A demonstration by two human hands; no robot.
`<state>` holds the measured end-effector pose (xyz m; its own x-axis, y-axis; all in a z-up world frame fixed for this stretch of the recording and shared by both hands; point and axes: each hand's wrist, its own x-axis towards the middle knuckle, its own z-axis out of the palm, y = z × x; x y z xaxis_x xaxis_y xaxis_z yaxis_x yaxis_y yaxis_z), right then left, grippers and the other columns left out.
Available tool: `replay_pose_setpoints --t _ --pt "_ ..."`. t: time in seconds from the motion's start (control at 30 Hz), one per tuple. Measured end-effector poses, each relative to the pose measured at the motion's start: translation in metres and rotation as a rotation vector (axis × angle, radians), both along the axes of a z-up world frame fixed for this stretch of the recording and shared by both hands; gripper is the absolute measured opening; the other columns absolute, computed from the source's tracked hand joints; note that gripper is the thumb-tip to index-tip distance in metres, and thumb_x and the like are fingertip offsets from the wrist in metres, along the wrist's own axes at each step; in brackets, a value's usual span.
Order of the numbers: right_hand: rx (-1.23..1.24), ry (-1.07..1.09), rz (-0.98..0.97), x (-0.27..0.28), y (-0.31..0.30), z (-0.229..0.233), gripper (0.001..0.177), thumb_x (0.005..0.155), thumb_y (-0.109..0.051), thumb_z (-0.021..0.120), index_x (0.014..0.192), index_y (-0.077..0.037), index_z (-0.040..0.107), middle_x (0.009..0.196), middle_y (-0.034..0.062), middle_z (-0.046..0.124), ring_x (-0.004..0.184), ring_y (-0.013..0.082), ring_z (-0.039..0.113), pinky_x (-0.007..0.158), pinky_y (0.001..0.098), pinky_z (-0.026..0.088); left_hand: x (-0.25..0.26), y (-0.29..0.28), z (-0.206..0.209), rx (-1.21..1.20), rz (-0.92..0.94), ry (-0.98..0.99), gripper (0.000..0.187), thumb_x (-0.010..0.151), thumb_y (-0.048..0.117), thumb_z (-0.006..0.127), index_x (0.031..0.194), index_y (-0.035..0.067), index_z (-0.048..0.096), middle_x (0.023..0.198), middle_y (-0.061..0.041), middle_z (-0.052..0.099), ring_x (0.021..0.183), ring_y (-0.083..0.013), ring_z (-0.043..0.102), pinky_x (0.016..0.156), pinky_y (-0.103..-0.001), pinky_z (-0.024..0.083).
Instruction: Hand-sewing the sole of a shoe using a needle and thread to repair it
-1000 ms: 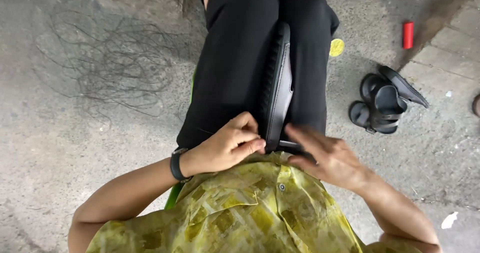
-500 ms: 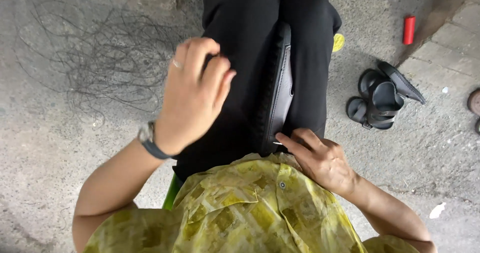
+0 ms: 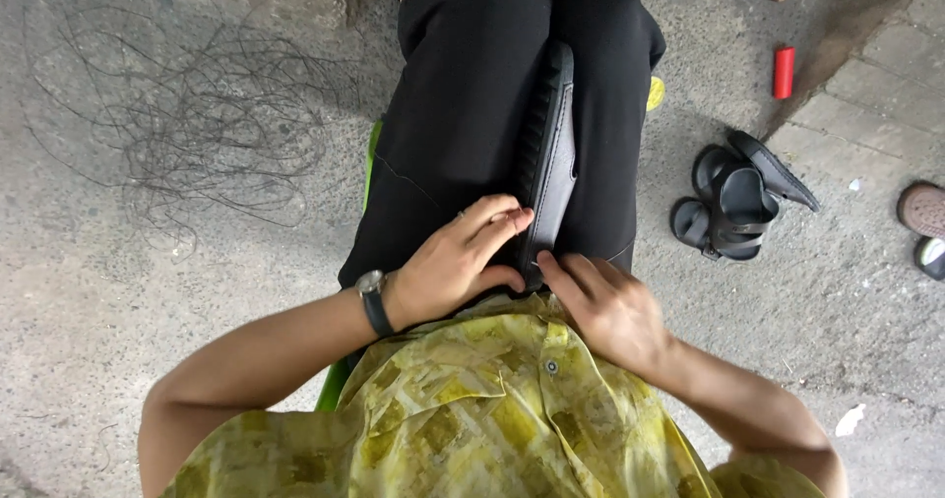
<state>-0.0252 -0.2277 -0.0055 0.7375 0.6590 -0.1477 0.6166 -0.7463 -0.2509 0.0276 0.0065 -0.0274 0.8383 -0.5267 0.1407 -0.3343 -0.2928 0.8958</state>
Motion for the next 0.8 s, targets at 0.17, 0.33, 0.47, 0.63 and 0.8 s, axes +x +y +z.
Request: replay_pose_setpoints --t 0.17,0.33,0.47,0.63,0.8 --pt "0.347 0.073 -0.147 -0.010 0.005 -0.025 0.023 0.091 -0.016 0.057 0.110 -0.003 0.062 0.088 0.0120 0.062 0.070 0.0302 0.067 0.048 0.0366 0.054 0.001 0.000 0.005 0.105 -0.037 -0.157 0.063 0.073 0.038 0.074 0.118 -0.001 0.053 0.116 -0.017 0.050 0.102 -0.0332 0.061 0.074 -0.036 0.057" --pt "0.466 0.143 -0.243 -0.005 0.009 0.004 0.032 0.086 -0.015 0.066 0.115 -0.002 0.063 0.095 0.0129 0.065 0.078 0.0335 0.068 0.054 0.0376 0.056 -0.018 -0.003 0.001 0.198 0.003 -0.172 0.066 0.074 0.045 0.069 0.120 0.001 0.051 0.115 -0.016 0.048 0.093 -0.0310 0.060 0.066 -0.036 0.057" --pt "0.468 0.106 -0.221 -0.002 0.008 0.016 0.037 0.082 -0.010 0.068 0.119 -0.005 0.065 0.099 0.0110 0.067 0.086 0.0317 0.068 0.055 0.0359 0.057 -0.017 -0.004 0.014 0.155 0.034 -0.095 0.075 0.072 0.038 0.074 0.132 0.003 0.046 0.113 -0.015 0.049 0.086 -0.0304 0.063 0.059 -0.037 0.057" --pt "0.330 0.062 -0.145 0.005 0.007 0.025 0.032 0.092 -0.013 0.054 0.122 -0.009 0.062 0.086 0.0092 0.063 0.070 0.0331 0.066 0.045 0.0410 0.052 -0.018 -0.003 0.006 0.203 0.014 -0.111 0.080 0.072 0.039 0.076 0.136 0.004 0.044 0.111 -0.013 0.048 0.086 -0.0284 0.064 0.062 -0.034 0.058" --pt "0.285 0.021 -0.099 0.007 0.003 0.019 0.035 0.093 -0.010 0.047 0.126 -0.010 0.060 0.081 0.0082 0.059 0.060 0.0324 0.064 0.043 0.0409 0.052 -0.015 -0.001 0.001 0.185 0.006 -0.084 0.083 0.071 0.039 0.075 0.141 0.006 0.042 0.111 -0.013 0.049 0.087 -0.0294 0.065 0.064 -0.036 0.058"
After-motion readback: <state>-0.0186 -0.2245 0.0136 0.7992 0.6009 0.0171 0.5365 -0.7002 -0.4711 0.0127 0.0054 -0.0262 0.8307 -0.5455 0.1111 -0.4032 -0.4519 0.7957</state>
